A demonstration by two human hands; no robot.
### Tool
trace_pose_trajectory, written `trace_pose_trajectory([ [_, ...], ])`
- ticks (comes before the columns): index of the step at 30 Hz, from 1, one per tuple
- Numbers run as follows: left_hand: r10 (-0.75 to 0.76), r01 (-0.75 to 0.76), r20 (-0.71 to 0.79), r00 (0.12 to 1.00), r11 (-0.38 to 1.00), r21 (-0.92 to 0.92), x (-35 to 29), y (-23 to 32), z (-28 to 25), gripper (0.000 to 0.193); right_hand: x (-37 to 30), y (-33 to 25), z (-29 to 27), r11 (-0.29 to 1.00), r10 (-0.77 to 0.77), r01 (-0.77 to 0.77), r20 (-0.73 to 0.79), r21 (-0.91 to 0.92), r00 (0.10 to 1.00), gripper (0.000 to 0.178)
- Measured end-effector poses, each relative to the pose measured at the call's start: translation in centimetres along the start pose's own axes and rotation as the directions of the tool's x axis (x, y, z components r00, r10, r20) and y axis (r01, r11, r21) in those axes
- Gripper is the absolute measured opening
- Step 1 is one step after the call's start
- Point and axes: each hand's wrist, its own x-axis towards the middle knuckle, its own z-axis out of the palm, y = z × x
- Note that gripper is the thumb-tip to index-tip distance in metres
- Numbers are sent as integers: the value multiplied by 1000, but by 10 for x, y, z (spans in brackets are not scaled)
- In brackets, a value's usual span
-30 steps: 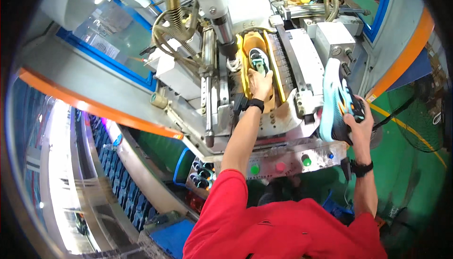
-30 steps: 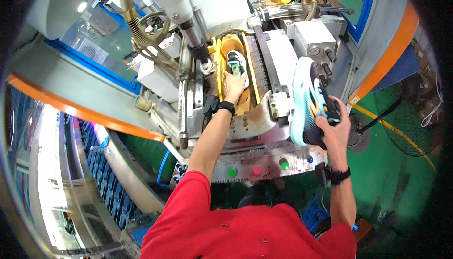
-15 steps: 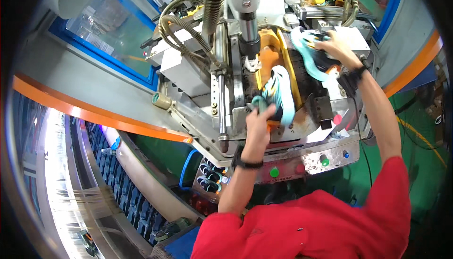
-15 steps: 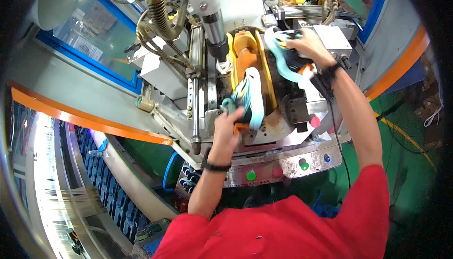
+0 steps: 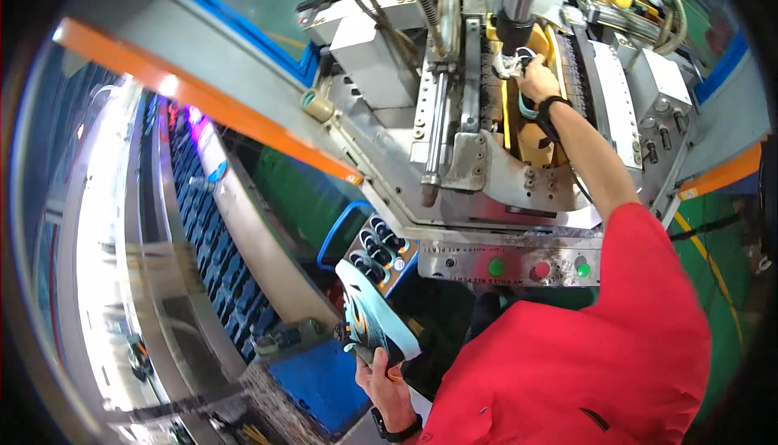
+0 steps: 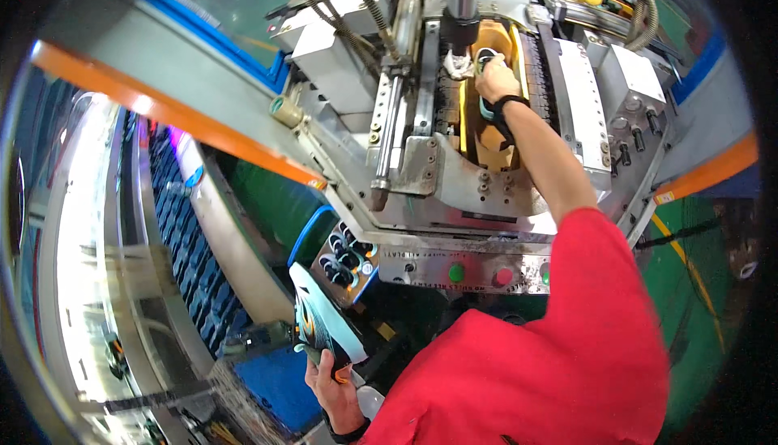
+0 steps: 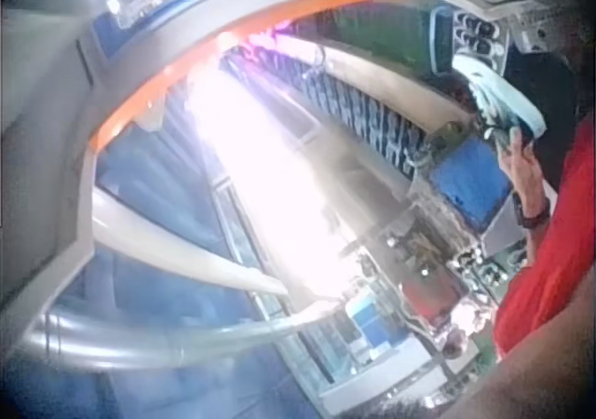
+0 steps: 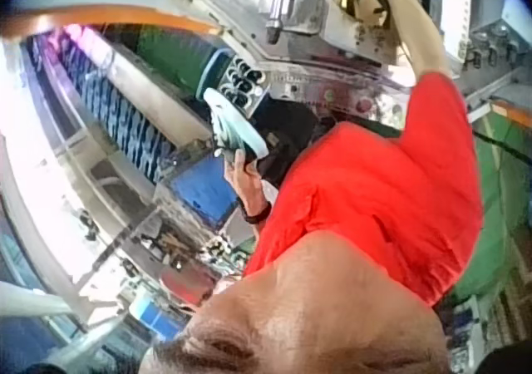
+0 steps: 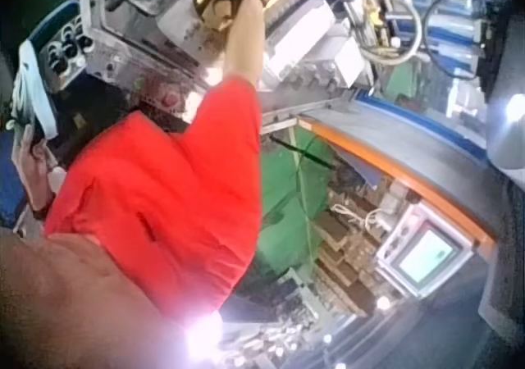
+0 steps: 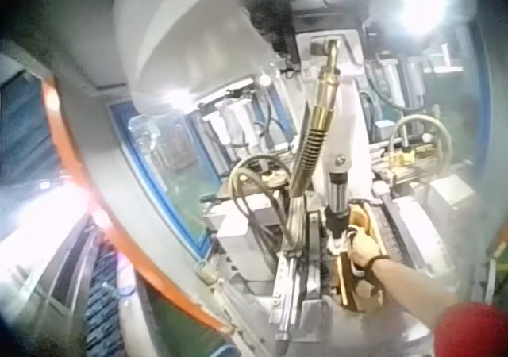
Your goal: Operate a shoe-lasting machine and inspect finished shoes on a conveyor line.
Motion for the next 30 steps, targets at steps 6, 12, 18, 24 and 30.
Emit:
trace_pose_trajectory([
  [6, 35, 13, -209, 977, 975, 220, -51, -55, -62, 26, -213, -44, -99, 710, -604, 585, -87, 393, 792, 29],
  [12, -236, 198, -183, 954, 959, -205, -81, -91, -65, 26, -363, 2, 13, 493, -844, 678, 112, 545, 524, 6],
  [18, -189, 69, -361, 913, 945, -320, -140, -117, -108, 26, -371, 29, 87, 401, -898, 623, 155, 671, 411, 9],
  [24, -262, -67, -618, 741, 887, -457, -178, -136, -187, 24, -366, -53, 53, 345, -912, 695, 52, 630, 406, 11],
  [30, -228, -339, -793, 565, 812, -475, -196, -152, -305, 24, -453, -305, -100, -58, -976, 362, -129, 930, 175, 20],
])
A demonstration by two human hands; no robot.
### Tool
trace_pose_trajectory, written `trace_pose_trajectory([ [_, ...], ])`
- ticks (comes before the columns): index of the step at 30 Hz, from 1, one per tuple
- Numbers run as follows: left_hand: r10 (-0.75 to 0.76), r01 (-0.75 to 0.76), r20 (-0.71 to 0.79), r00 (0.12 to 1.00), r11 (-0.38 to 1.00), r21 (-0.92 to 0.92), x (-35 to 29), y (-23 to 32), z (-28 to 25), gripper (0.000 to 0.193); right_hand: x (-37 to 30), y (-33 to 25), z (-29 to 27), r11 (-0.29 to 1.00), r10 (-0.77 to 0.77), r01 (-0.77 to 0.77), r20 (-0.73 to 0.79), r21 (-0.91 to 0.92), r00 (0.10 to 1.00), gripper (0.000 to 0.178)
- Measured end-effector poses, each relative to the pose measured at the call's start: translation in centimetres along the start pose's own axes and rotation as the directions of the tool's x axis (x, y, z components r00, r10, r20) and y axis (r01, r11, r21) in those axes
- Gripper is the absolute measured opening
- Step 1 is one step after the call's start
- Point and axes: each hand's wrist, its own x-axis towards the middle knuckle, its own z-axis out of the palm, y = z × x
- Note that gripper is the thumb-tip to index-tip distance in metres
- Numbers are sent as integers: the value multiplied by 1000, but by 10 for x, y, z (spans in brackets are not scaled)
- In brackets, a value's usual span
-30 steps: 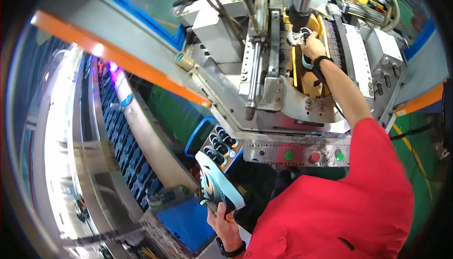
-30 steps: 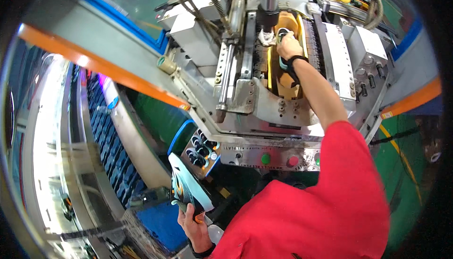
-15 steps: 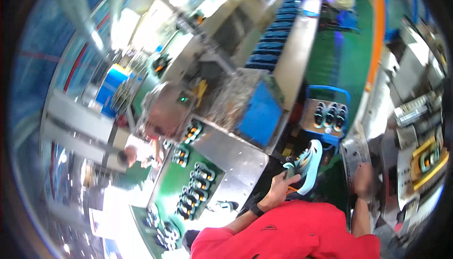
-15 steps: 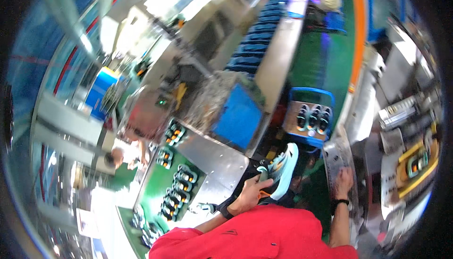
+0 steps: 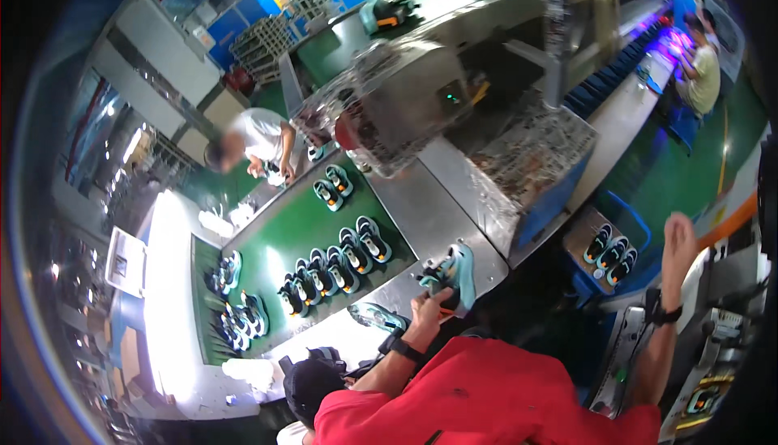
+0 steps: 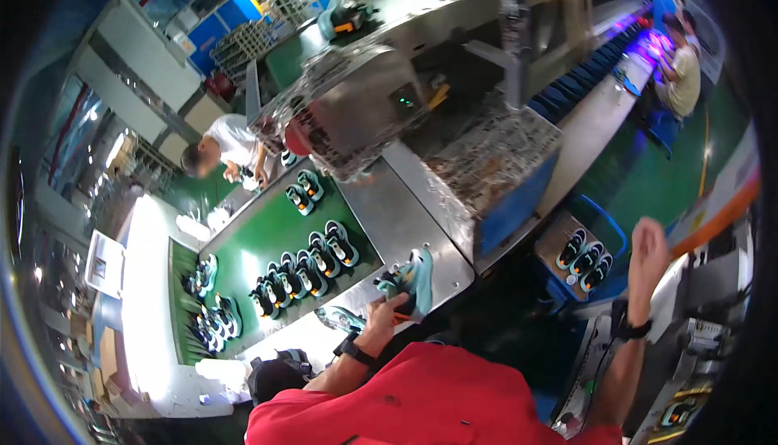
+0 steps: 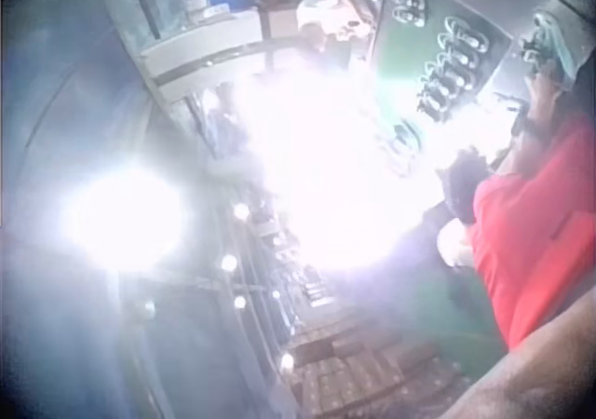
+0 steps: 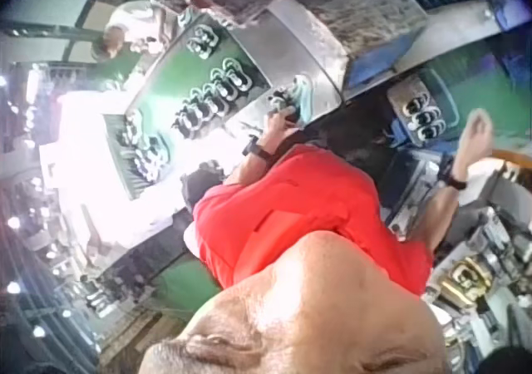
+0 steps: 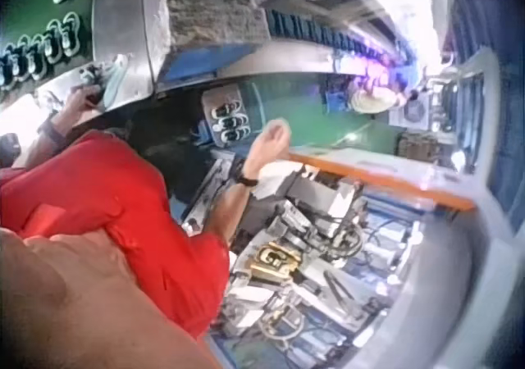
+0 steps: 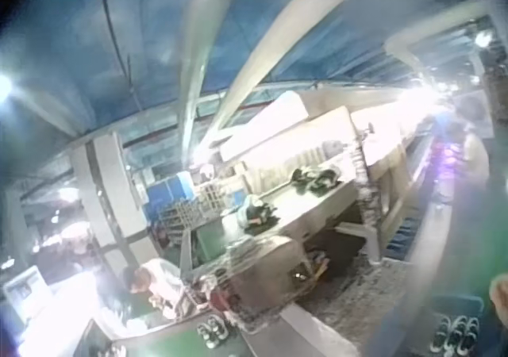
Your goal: Operate a shoe-lasting machine and inspect finished shoes on a conveyor line.
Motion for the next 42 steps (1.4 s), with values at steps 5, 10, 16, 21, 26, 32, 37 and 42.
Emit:
trace_pose_trajectory([
  [5, 139, -137, -205, 969, 990, 27, 116, 48, -72, 25, 166, -195, 150, 945, -325, 303, 236, 123, 916, 23],
  [10, 170, -170, -319, 932, 985, 28, 229, 121, -110, 33, 270, -329, 314, 855, -504, 488, 503, 176, 702, 35],
  [16, 194, -216, -476, 858, 976, 10, 386, 178, -170, 37, 338, -406, 500, 782, -531, 616, 621, 98, 577, 63],
  [21, 474, -311, -525, 707, 875, 371, 519, 228, -186, 52, 335, -527, 532, 998, 59, 11, 998, -59, 22, 48],
  [26, 852, -454, -367, 375, 513, 729, 550, 220, -215, 67, 316, -504, 614, 992, 33, 99, 915, -79, 401, 52],
  [32, 660, -575, -205, 723, 739, 352, 428, 126, -118, 67, 326, -461, 600, 950, -277, 295, 694, 97, 664, 54],
  [37, 261, -295, 153, 953, 916, 273, 254, 56, -73, 23, 291, -487, 579, 718, -675, 631, 517, 294, 526, 64],
  [42, 73, -41, 569, 819, 997, -68, 140, 89, -2, 10, 291, -505, 451, 535, -828, 834, 282, 138, 484, 104],
])
